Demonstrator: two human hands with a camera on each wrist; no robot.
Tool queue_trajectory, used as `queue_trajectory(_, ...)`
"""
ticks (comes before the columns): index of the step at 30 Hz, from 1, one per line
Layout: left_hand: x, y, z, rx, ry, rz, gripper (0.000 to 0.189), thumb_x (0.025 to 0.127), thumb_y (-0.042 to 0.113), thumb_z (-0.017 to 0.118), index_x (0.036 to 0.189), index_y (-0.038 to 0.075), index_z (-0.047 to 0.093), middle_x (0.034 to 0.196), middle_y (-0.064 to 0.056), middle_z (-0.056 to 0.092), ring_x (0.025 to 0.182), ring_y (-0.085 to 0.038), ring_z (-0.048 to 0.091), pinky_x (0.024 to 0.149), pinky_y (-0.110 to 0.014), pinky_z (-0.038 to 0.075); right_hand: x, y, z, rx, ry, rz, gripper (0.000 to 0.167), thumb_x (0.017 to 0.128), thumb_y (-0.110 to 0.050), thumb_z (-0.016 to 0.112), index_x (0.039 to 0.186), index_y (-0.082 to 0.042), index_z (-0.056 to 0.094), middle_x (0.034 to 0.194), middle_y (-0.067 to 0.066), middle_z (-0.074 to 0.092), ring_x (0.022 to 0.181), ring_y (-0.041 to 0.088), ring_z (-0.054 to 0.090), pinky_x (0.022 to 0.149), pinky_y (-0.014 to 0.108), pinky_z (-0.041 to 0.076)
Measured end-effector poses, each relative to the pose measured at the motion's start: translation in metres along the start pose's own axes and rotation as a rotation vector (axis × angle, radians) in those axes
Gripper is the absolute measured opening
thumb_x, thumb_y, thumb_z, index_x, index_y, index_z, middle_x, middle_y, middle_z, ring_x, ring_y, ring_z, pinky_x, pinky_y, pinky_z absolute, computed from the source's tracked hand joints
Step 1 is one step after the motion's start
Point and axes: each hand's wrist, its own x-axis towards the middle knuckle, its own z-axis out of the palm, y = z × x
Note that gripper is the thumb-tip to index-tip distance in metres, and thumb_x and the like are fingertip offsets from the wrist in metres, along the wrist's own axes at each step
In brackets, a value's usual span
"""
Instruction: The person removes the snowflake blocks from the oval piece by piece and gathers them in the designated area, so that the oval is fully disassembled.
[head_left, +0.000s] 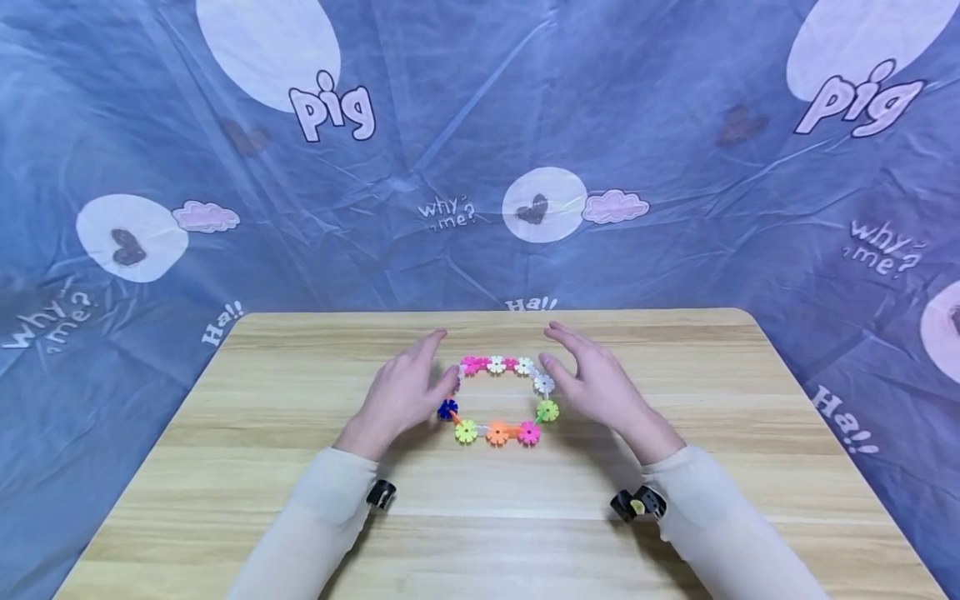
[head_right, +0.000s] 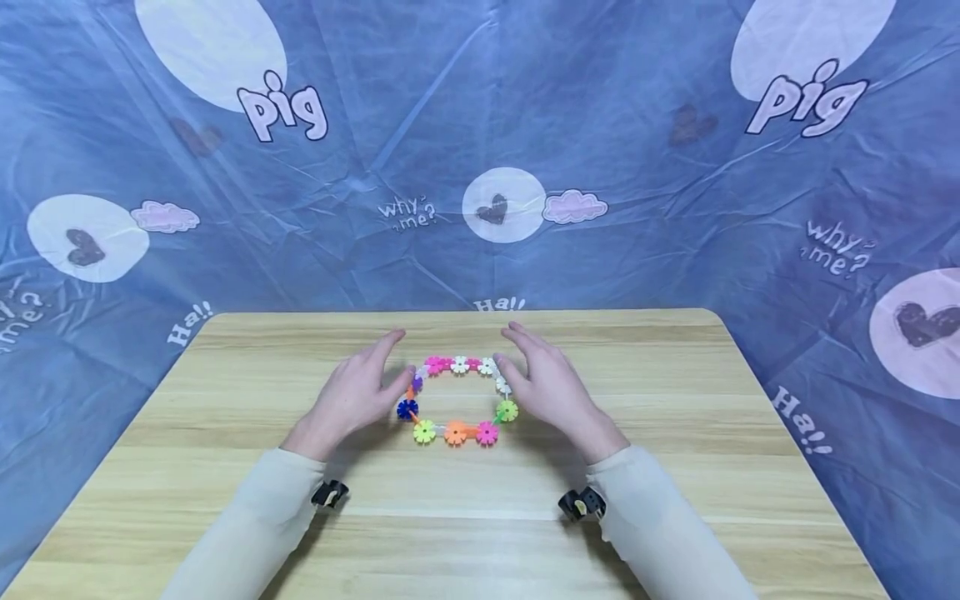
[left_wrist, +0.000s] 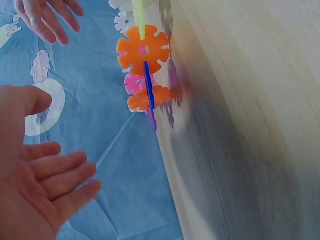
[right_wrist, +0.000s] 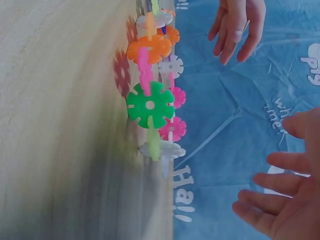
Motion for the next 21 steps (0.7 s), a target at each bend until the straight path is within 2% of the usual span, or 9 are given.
queue_trajectory(1,0.000,0.000,0.000,-0.016,-0.001,-0.007,0.063,0.107,0.036,0.064,0.158,0.003,0.048,0.102,-0.014,0.075,0.059,-0.017,0.062,0.073,-0.040,0.064,0.002,0.001,0.001,0.016,0.008,0.008,0.056,0.111,-0.031,0.059,0.157,-0.001,0.051,0.162,0.024,0.052,0.100,0.035,0.078,0.116,0.060,0.050)
queue_trajectory(3,0.001,0.001,-0.001,-0.040,-0.004,-0.022,0.057,0.108,0.036,0.063,0.154,0.004,0.053,0.094,-0.010,0.075,0.046,-0.015,0.042,0.062,-0.036,0.056,0.004,0.004,0.002,0.058,0.017,0.030,0.052,0.111,-0.029,0.060,0.155,-0.002,0.054,0.154,0.026,0.060,0.059,0.025,0.066,0.093,0.053,0.062)
queue_trajectory(4,0.002,0.001,-0.001,-0.044,-0.001,-0.024,0.055,0.108,0.037,0.063,0.152,0.005,0.056,0.103,-0.011,0.079,0.049,-0.017,0.051,0.061,-0.036,0.055,0.005,0.005,0.003,0.079,0.023,0.038,0.050,0.110,-0.027,0.061,0.153,-0.002,0.057,0.149,0.027,0.063,0.048,0.022,0.054,0.079,0.049,0.062)
queue_trajectory(5,0.003,0.001,0.000,-0.049,0.003,-0.026,0.052,0.107,0.037,0.063,0.149,0.005,0.059,0.115,-0.013,0.080,0.057,-0.021,0.062,0.068,-0.040,0.060,0.006,0.006,0.004,0.095,0.030,0.045,0.048,0.110,-0.026,0.061,0.151,-0.002,0.059,0.145,0.028,0.067,0.045,0.020,0.048,0.071,0.045,0.060)
queue_trajectory(7,0.005,0.000,0.001,-0.056,0.012,-0.023,0.050,0.106,0.037,0.064,0.145,0.005,0.063,0.137,-0.013,0.075,0.086,-0.030,0.076,0.090,-0.048,0.063,0.008,0.009,0.005,0.128,0.034,0.062,0.043,0.110,-0.024,0.062,0.146,-0.001,0.063,0.140,0.026,0.070,0.065,0.028,0.068,0.075,0.045,0.063)
queue_trajectory(8,0.006,-0.001,0.002,-0.063,0.014,-0.020,0.048,0.106,0.036,0.065,0.143,0.005,0.064,0.137,-0.013,0.075,0.101,-0.034,0.078,0.099,-0.050,0.062,0.009,0.010,0.005,0.148,0.033,0.066,0.041,0.109,-0.023,0.062,0.144,-0.001,0.065,0.139,0.025,0.071,0.079,0.033,0.074,0.076,0.045,0.064)
queue_trajectory(10,0.008,-0.003,0.003,-0.082,0.013,-0.010,0.047,0.105,0.035,0.068,0.140,0.004,0.066,0.136,-0.014,0.075,0.123,-0.036,0.073,0.109,-0.052,0.057,0.011,0.013,0.007,0.175,0.031,0.076,0.037,0.109,-0.020,0.063,0.139,-0.001,0.068,0.136,0.022,0.073,0.107,0.038,0.076,0.091,0.050,0.064)
queue_trajectory(11,0.009,-0.004,0.004,-0.098,0.006,-0.011,0.047,0.104,0.034,0.069,0.140,0.004,0.067,0.136,-0.014,0.075,0.125,-0.036,0.072,0.111,-0.052,0.056,0.013,0.014,0.008,0.187,0.028,0.082,0.035,0.108,-0.019,0.064,0.138,-0.001,0.069,0.135,0.021,0.074,0.117,0.039,0.074,0.099,0.052,0.062)
queue_trajectory(21,0.021,-0.007,0.016,-0.165,-0.088,-0.027,0.045,0.102,0.028,0.075,0.138,0.002,0.068,0.138,-0.015,0.073,0.132,-0.035,0.067,0.117,-0.050,0.052,0.025,0.022,0.019,0.256,-0.056,0.140,0.037,0.105,-0.018,0.068,0.136,0.001,0.068,0.128,0.020,0.076,0.112,0.034,0.072,0.102,0.052,0.059)
